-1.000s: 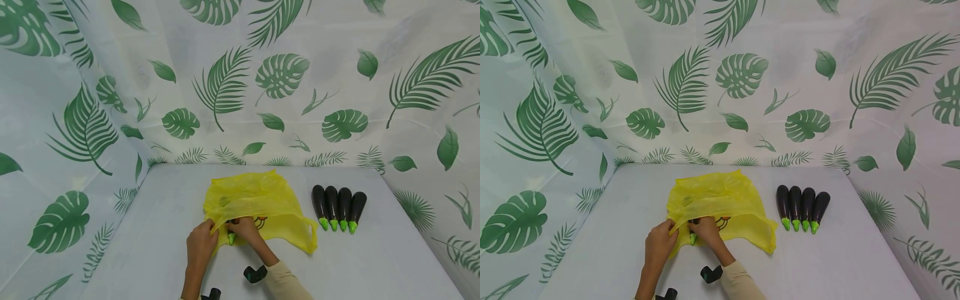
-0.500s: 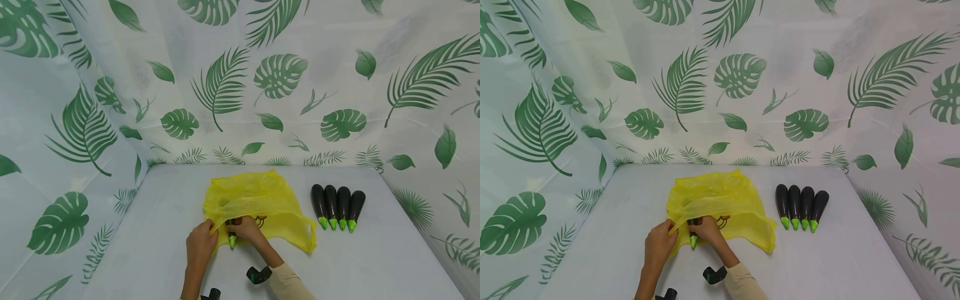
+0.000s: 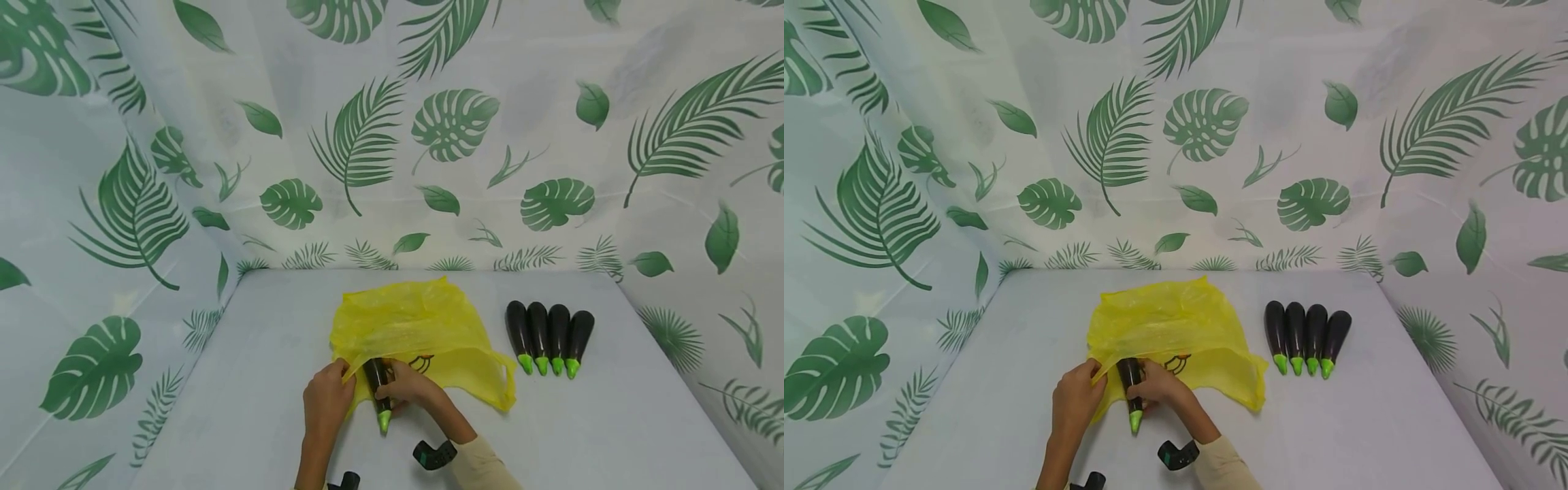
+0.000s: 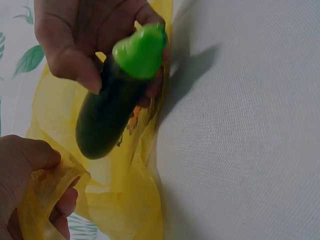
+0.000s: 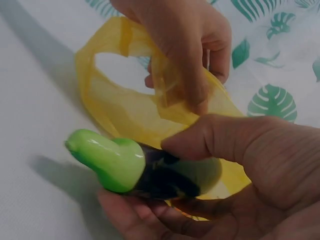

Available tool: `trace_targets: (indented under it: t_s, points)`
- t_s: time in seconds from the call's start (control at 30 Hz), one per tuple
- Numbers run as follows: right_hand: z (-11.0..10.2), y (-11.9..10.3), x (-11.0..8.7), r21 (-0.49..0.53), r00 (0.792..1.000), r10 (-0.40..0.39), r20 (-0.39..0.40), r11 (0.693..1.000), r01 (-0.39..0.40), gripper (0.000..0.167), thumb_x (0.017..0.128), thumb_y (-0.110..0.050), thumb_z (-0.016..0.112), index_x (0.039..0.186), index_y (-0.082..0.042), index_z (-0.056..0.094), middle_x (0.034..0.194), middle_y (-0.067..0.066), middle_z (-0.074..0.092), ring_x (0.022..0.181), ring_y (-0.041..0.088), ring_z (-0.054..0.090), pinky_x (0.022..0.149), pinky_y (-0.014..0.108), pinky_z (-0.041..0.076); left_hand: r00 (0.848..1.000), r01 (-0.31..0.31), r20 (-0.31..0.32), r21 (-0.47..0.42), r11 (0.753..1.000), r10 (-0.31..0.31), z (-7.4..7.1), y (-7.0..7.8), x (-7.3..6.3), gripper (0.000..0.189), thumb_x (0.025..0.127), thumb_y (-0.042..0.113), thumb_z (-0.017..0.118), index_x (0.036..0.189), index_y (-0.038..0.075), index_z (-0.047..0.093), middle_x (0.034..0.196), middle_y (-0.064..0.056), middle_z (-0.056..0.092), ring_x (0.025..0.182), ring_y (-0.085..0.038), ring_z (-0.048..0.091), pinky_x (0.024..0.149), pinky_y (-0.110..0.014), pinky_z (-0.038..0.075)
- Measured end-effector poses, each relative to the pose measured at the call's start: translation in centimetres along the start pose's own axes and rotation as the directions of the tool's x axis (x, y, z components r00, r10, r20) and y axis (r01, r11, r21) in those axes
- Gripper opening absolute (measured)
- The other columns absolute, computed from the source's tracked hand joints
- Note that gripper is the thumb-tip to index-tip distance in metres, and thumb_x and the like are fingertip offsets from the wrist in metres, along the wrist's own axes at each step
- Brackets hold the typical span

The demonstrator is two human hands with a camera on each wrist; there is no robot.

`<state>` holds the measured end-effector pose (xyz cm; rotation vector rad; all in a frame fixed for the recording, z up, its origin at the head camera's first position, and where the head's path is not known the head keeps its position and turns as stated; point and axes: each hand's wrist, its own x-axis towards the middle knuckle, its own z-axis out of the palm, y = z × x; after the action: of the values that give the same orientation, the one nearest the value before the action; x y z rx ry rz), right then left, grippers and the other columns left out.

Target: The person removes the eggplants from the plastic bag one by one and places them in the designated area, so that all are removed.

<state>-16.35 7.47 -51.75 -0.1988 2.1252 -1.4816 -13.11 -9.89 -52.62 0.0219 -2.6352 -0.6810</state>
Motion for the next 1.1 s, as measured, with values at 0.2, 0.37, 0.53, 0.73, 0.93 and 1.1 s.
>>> trace_targets:
  t_s: [0.2, 0.37, 0.53, 0.73, 0.93, 1.1]
  points:
    - [-0.5, 0.2, -1.3, -0.02, 0.995, 0.059, 0.076, 0.998, -0.057, 0.074, 0.077, -0.006, 0.068, 0.143, 0.003, 0.034, 0.111, 0.02, 0.055, 0.075, 0.025, 0.066, 0.059, 0.043, 0.058, 1.0, 0.013, 0.012, 0.003, 1.0, -0.013, -0.2, 0.1, 0.1, 0.005, 0.079, 0.011, 0.072, 0.084, 0.01, 0.07, 0.07, -0.002, 0.068, 0.053, -0.01, 0.051, 0.052, -0.028, 0.044]
    - [-1.0, 0.3, -2.3, -0.003, 0.989, 0.085, 0.119, 0.996, -0.085, 0.069, 0.077, -0.006, 0.068, 0.138, 0.005, 0.037, 0.105, 0.018, 0.054, 0.076, 0.024, 0.067, 0.06, 0.043, 0.058, 1.0, 0.011, 0.012, 0.004, 1.0, -0.011, -0.4, 0.2, 0.2, 0.007, 0.079, 0.011, 0.072, 0.086, 0.009, 0.071, 0.073, -0.004, 0.07, 0.055, -0.012, 0.055, 0.052, -0.029, 0.046]
    - [-1.5, 0.4, -3.3, 0.008, 0.981, 0.092, 0.172, 0.995, -0.094, 0.063, 0.078, -0.003, 0.072, 0.132, 0.001, 0.039, 0.099, 0.016, 0.054, 0.075, 0.023, 0.066, 0.061, 0.042, 0.058, 1.0, 0.009, 0.006, 0.0, 1.0, -0.009, -0.3, 0.2, 0.1, 0.009, 0.078, 0.012, 0.073, 0.086, 0.009, 0.071, 0.076, -0.005, 0.071, 0.059, -0.016, 0.061, 0.055, -0.032, 0.05]
    - [-2.1, 0.6, -4.0, -0.083, 0.952, 0.136, 0.275, 0.99, -0.118, 0.061, 0.079, -0.003, 0.076, 0.129, -0.005, 0.042, 0.101, 0.015, 0.056, 0.08, 0.023, 0.064, 0.063, 0.041, 0.058, 0.999, 0.026, 0.024, 0.011, 1.0, -0.026, -0.2, 0.1, -0.1, 0.01, 0.078, 0.011, 0.075, 0.086, 0.009, 0.07, 0.076, -0.005, 0.071, 0.058, -0.014, 0.058, 0.055, -0.032, 0.049]
    - [-2.8, 0.2, -5.0, -0.152, 0.897, 0.129, 0.423, 0.986, -0.07, 0.059, 0.082, -0.005, 0.075, 0.133, -0.012, 0.045, 0.106, 0.011, 0.056, 0.08, 0.022, 0.064, 0.063, 0.041, 0.057, 0.998, 0.046, 0.052, 0.013, 0.999, -0.047, -0.2, 0.1, -0.1, 0.01, 0.079, 0.012, 0.075, 0.087, 0.009, 0.07, 0.077, -0.005, 0.071, 0.058, -0.011, 0.054, 0.057, -0.031, 0.05]
    - [-3.6, -0.3, -5.8, -0.15, 0.864, 0.065, 0.499, 0.989, 0.012, 0.058, 0.084, -0.006, 0.074, 0.135, -0.011, 0.046, 0.106, 0.009, 0.057, 0.084, 0.019, 0.062, 0.064, 0.037, 0.057, 0.996, 0.057, 0.061, 0.014, 0.998, -0.058, -0.3, 0.2, 0.0, 0.01, 0.079, 0.011, 0.074, 0.088, 0.008, 0.07, 0.077, -0.004, 0.071, 0.058, -0.01, 0.054, 0.057, -0.031, 0.05]
